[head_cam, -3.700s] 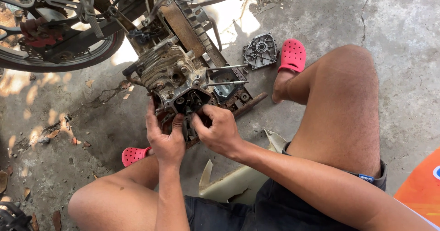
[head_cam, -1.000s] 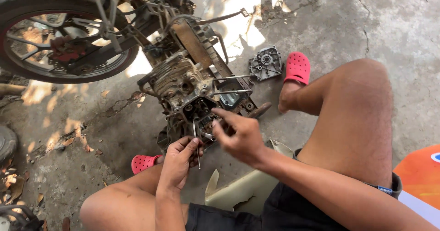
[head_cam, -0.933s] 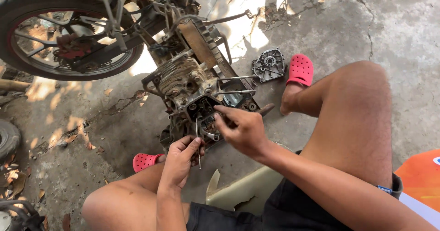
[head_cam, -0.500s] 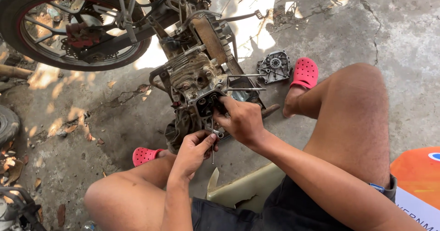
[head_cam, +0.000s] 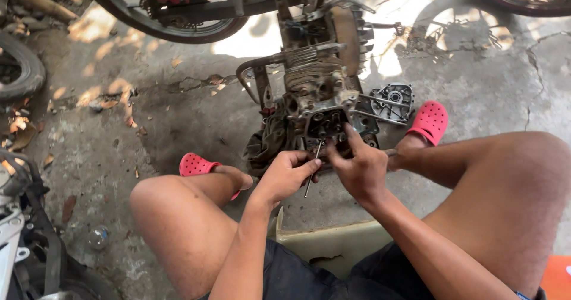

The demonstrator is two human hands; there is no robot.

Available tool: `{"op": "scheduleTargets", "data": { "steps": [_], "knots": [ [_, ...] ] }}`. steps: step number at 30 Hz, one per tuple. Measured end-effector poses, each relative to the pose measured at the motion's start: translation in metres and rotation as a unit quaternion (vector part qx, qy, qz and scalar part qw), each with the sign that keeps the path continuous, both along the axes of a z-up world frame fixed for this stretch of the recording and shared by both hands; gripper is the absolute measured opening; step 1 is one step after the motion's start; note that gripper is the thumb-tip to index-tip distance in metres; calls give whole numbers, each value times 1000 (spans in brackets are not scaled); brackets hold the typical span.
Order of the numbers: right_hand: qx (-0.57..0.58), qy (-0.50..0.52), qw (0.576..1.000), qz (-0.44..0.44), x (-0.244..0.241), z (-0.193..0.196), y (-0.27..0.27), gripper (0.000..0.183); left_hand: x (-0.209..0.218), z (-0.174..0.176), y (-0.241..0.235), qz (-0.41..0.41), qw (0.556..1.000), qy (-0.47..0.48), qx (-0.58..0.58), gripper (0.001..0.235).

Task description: Disassembling and repairing a motorcycle engine using hands and a wrench

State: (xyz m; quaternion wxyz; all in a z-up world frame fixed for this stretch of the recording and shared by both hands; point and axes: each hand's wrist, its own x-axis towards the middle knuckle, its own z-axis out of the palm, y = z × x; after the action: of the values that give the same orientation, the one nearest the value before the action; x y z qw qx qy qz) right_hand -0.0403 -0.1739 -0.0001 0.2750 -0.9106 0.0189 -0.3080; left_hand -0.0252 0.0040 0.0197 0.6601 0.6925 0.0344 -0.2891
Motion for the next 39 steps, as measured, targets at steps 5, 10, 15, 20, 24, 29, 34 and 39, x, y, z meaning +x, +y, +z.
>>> {"op": "scheduleTargets", "data": {
  "steps": [5,10,15,20,24,29,34,39],
  "knots": [
    [89,26,995,29,12,-4,-4,20,3,-2,-2,3,1000,-13,-9,20],
    [121,39,992,8,14,-2,1,18,3,2,-1,6,1000,-19,-20,21],
    [99,39,994,-4,17,-12,-5,18,5,2,1,-5,999,-33,-8,23],
    [107,47,993,-5,17,4,9,19,8,-5,-3,-16,999,-28,6,22],
    [130,57,990,2,13,12,11,16,9,3,-5,-33,999,-23,18,25],
    [163,153,975,19,0,36,4,24,4,13,-1,-59,997,-13,39,25],
    [217,219,951,30,-9,25,-6,25,3,6,4,-97,993,-25,65,21],
    [387,236,885,107,-8,17,-20,13,7,1,9,-62,994,-46,70,17]
  ]
}}
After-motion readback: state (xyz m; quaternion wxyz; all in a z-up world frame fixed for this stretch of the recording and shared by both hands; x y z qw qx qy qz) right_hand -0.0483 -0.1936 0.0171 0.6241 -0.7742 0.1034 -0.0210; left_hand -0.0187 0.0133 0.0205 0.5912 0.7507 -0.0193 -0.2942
